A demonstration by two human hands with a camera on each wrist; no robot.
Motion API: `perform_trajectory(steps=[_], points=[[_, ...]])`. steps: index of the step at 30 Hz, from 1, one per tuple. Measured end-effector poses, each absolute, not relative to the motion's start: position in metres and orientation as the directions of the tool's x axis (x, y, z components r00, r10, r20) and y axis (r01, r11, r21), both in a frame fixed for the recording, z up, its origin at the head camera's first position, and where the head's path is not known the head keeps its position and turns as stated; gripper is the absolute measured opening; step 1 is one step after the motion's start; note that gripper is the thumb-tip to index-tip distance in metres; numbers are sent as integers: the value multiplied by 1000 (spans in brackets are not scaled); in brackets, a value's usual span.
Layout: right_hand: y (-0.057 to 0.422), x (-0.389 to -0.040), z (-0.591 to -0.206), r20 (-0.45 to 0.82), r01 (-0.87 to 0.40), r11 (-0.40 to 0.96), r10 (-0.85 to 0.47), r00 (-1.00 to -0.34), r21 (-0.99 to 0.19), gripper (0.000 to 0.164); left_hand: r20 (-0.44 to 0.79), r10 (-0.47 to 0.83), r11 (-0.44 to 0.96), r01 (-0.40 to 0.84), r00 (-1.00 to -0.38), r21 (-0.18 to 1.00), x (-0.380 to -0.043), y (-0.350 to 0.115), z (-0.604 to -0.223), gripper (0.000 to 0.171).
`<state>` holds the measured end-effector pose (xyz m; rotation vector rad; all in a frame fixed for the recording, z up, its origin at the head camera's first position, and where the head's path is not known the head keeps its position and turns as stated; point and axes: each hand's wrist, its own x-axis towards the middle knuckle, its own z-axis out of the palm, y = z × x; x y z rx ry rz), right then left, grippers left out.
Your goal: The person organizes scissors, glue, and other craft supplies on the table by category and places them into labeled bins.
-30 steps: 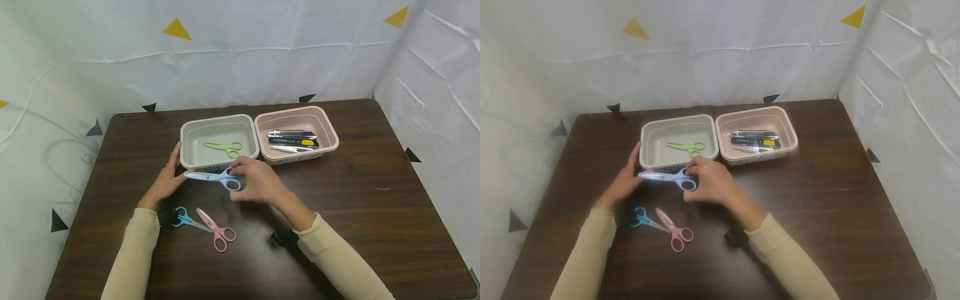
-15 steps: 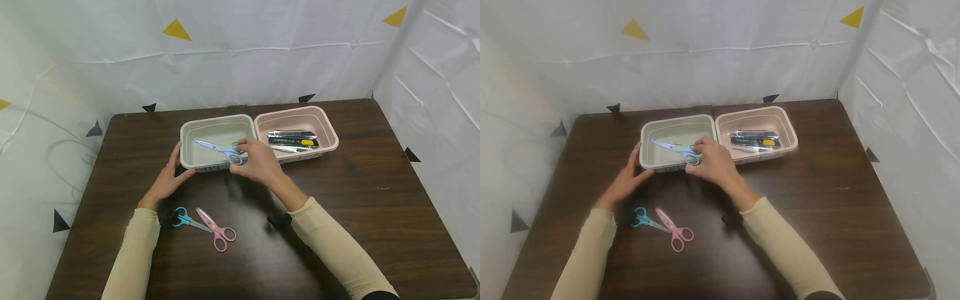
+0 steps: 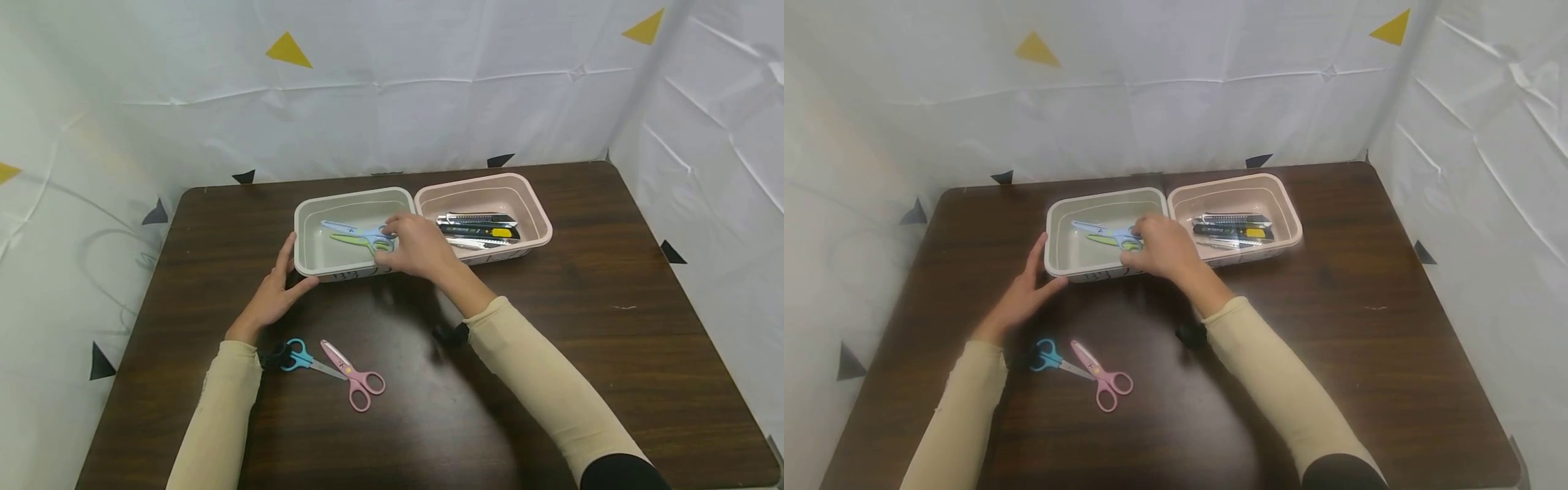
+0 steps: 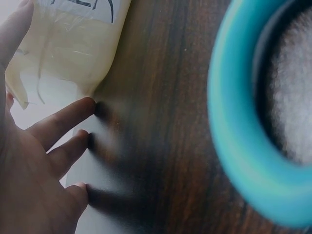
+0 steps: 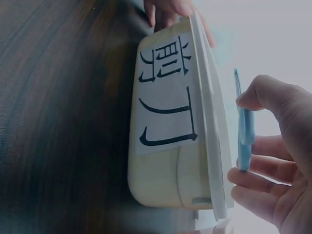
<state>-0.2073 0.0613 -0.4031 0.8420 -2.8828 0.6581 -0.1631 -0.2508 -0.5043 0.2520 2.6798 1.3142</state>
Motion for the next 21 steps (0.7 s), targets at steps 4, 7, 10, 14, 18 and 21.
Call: perform_trajectory(steps=[4,7,10,14,18,21], points=[[57,-214,-402,150,-517,767,-500,-853,-380,44,-51,217,599,92,-975,796,-164,-252,-506,93],[53,-220,-402,121,-506,779,-500,-858,-369,43,-47,219,594,95,-975,799,-164,-252,-506,93],[49,-226,-403,82,-489,792,-496,-865,-365,41,-45,220,589,96,-975,802,-164,-252,-505,93],[44,-230,-407,34,-449,802,-475,-879,-393,39,-46,222,588,96,-974,803,-162,-252,-505,94],[41,-231,-410,8,-414,808,-453,-892,-420,41,-43,225,585,100,-973,805,-162,-252,-506,93],[38,-232,-412,-2,-404,811,-447,-895,-423,35,-40,226,583,102,-973,806,-162,-252,-506,93]])
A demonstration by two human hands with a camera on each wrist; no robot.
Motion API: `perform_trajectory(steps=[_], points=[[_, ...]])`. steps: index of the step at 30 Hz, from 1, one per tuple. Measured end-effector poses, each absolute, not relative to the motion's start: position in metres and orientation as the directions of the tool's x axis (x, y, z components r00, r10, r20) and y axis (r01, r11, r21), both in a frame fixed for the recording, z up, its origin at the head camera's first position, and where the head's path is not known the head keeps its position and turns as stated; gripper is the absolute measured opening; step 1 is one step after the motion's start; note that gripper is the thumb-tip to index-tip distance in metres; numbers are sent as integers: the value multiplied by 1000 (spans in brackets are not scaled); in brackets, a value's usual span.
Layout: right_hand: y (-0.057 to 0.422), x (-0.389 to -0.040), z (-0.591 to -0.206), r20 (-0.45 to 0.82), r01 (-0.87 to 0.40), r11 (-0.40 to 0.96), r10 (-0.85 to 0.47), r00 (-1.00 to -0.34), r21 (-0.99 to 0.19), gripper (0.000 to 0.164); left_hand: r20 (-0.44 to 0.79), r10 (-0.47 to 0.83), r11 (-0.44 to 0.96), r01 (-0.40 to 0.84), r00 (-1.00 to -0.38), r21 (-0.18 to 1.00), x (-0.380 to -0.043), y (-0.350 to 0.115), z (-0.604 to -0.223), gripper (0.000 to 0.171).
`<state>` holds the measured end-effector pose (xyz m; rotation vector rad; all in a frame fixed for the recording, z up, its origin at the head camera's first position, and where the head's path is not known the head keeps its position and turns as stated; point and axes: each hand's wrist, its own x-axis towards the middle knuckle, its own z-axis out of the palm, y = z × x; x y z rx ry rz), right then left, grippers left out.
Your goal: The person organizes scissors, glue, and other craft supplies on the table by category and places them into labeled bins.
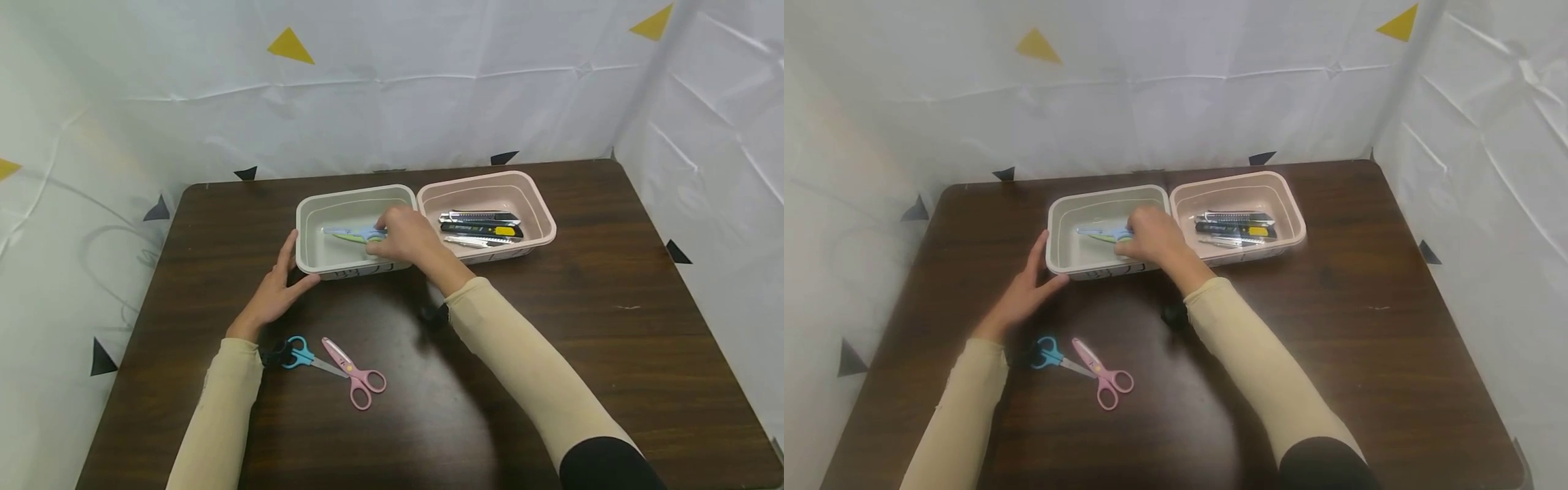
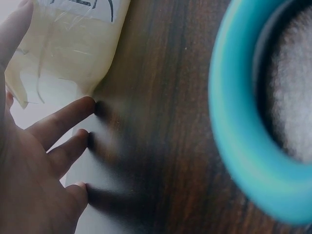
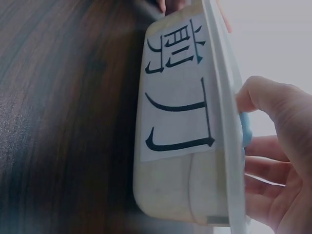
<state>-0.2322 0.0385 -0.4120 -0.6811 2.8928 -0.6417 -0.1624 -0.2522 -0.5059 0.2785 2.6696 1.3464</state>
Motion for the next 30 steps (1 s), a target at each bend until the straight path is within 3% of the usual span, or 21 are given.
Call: perform_trajectory(steps=[5,12,18,30], points=[[36,-236,-416,-49,-400,805,-466,-884,-439,24,-47,222,585,95,-974,806,-162,-252,-506,93],[35,-243,-422,-108,-418,792,-511,-853,-446,28,-57,216,589,84,-975,803,-163,-252,-508,93],[35,-249,-424,-178,-457,778,-570,-802,-432,22,-55,221,583,86,-974,808,-164,-253,-509,93],[28,-253,-428,-236,-462,820,-549,-802,-339,26,-52,223,577,89,-973,812,-162,-252,-506,93]])
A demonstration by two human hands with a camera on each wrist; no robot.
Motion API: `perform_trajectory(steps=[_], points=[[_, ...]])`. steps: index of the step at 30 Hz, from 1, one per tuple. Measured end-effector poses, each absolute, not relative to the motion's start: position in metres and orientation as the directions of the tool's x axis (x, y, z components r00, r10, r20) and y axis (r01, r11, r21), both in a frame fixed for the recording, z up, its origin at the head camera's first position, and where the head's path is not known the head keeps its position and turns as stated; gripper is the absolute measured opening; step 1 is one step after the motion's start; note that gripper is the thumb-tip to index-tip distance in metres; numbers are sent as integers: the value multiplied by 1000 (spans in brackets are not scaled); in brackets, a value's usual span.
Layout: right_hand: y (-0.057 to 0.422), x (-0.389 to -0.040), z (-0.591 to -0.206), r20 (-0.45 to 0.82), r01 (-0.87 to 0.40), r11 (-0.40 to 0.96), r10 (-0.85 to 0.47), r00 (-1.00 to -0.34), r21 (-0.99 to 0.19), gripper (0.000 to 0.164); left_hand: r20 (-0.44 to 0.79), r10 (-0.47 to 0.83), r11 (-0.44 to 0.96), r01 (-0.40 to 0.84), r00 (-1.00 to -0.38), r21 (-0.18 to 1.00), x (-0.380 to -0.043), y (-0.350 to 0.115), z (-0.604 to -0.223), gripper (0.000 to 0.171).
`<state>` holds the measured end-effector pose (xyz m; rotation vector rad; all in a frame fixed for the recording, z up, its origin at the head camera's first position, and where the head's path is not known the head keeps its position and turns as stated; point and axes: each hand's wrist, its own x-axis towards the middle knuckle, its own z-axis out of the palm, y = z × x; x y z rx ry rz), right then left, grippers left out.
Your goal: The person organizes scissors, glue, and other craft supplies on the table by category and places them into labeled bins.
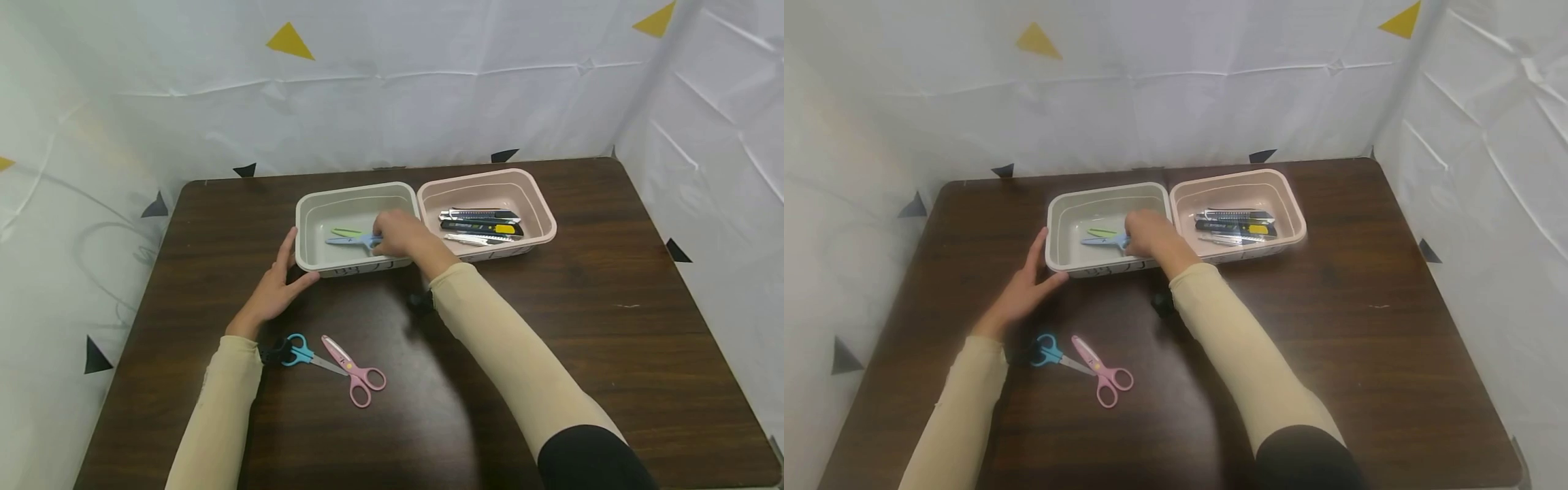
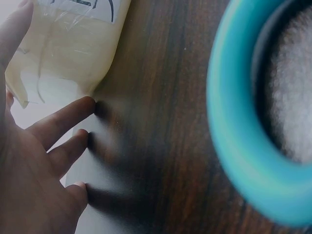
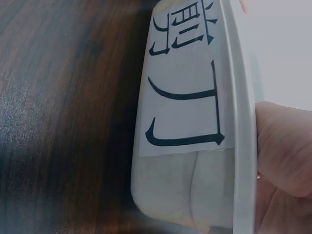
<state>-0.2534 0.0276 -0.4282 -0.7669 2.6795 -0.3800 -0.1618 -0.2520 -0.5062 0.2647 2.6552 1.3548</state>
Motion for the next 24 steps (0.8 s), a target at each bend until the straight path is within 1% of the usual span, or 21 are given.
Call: perform_trajectory(steps=[3,13,20,24], points=[[27,-255,-429,-244,-454,826,-541,-805,-333,30,-57,223,578,85,-973,811,-162,-252,-506,93],[26,-256,-429,-266,-445,837,-530,-805,-320,32,-50,224,571,89,-973,816,-163,-252,-508,92],[27,-257,-433,-269,-434,852,-509,-818,-293,23,-60,211,584,76,-976,808,-163,-249,-508,92],[27,-258,-434,-271,-433,857,-503,-820,-279,23,-72,204,601,67,-976,796,-164,-249,-509,91]])
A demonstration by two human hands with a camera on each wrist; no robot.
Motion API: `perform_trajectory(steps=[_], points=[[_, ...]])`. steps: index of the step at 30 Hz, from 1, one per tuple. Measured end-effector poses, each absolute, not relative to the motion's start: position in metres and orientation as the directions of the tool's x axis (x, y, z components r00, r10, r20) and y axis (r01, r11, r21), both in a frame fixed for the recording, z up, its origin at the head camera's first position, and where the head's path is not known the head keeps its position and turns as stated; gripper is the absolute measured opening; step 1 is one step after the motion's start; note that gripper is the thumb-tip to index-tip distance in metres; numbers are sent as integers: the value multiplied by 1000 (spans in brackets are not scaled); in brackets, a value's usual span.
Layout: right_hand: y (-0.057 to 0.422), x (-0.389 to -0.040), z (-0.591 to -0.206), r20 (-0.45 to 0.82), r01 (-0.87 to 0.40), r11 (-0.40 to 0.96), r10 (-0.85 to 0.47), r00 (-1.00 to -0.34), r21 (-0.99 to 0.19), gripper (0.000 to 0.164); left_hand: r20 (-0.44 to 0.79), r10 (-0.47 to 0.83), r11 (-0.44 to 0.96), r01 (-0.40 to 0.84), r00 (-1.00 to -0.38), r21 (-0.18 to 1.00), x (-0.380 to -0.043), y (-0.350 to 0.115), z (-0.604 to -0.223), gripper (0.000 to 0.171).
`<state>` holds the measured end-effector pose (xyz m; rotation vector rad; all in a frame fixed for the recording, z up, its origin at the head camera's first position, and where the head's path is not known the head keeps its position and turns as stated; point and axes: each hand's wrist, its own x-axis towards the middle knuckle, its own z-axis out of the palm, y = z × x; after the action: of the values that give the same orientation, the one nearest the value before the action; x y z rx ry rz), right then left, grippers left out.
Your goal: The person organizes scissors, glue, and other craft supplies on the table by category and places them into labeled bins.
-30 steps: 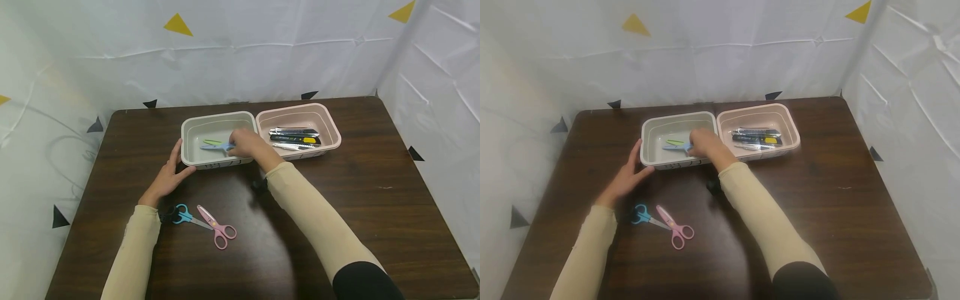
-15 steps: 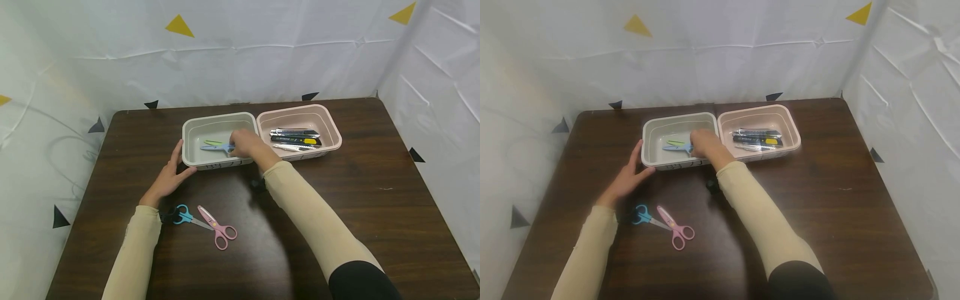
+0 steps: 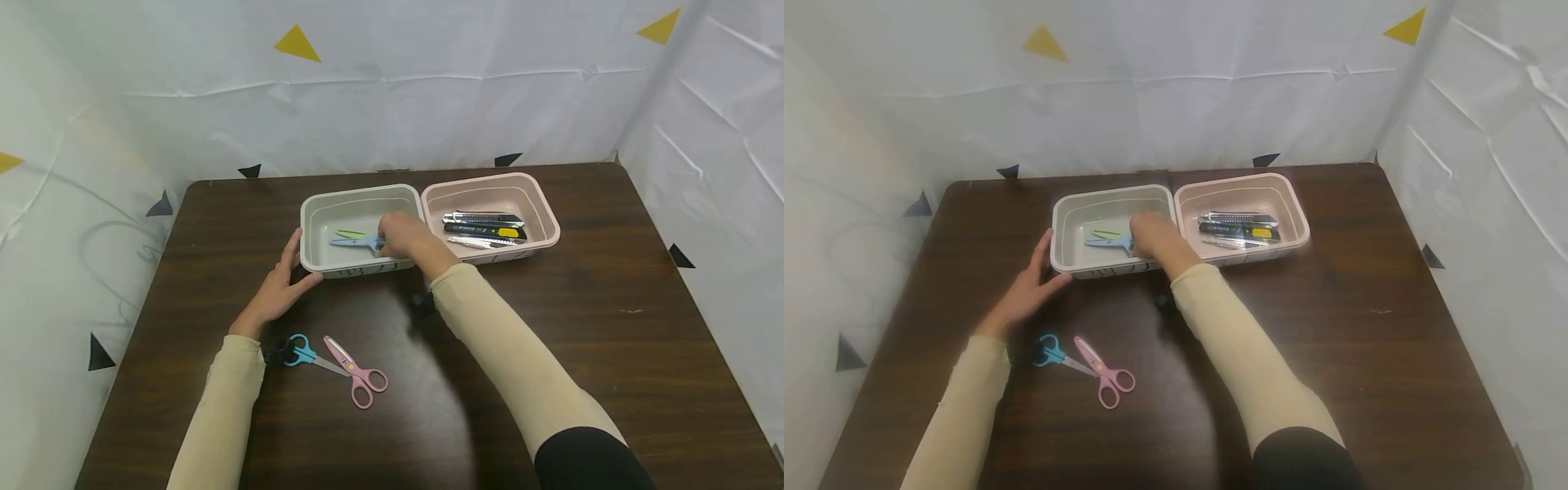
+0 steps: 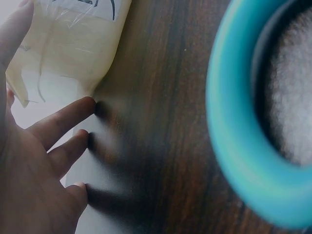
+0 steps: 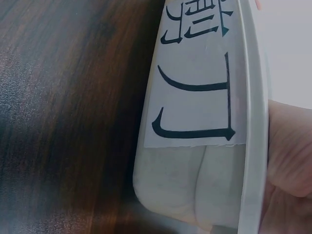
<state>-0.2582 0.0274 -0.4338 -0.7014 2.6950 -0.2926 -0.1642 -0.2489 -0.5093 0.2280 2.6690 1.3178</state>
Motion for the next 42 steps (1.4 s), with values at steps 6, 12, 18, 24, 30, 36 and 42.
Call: perform_trajectory(steps=[6,12,18,24,30,36,42], points=[[27,-258,-433,-279,-438,855,-507,-815,-277,28,-84,190,605,49,-978,795,-162,-248,-508,91],[28,-257,-433,-277,-427,859,-499,-821,-281,29,-81,193,604,54,-978,795,-162,-248,-510,92],[31,-257,-434,-263,-429,848,-511,-819,-311,28,-75,208,602,68,-975,795,-162,-248,-510,93],[34,-254,-429,-218,-440,835,-521,-825,-331,27,-71,216,592,73,-974,802,-161,-248,-510,92],[33,-247,-421,-132,-457,819,-525,-841,-346,36,-67,212,589,72,-975,805,-162,-248,-509,90],[24,-236,-415,-36,-513,786,-557,-830,-345,34,-71,207,595,68,-976,801,-164,-249,-509,91],[19,-218,-405,63,-547,770,-560,-826,-328,29,-75,210,592,66,-975,803,-164,-249,-508,90]])
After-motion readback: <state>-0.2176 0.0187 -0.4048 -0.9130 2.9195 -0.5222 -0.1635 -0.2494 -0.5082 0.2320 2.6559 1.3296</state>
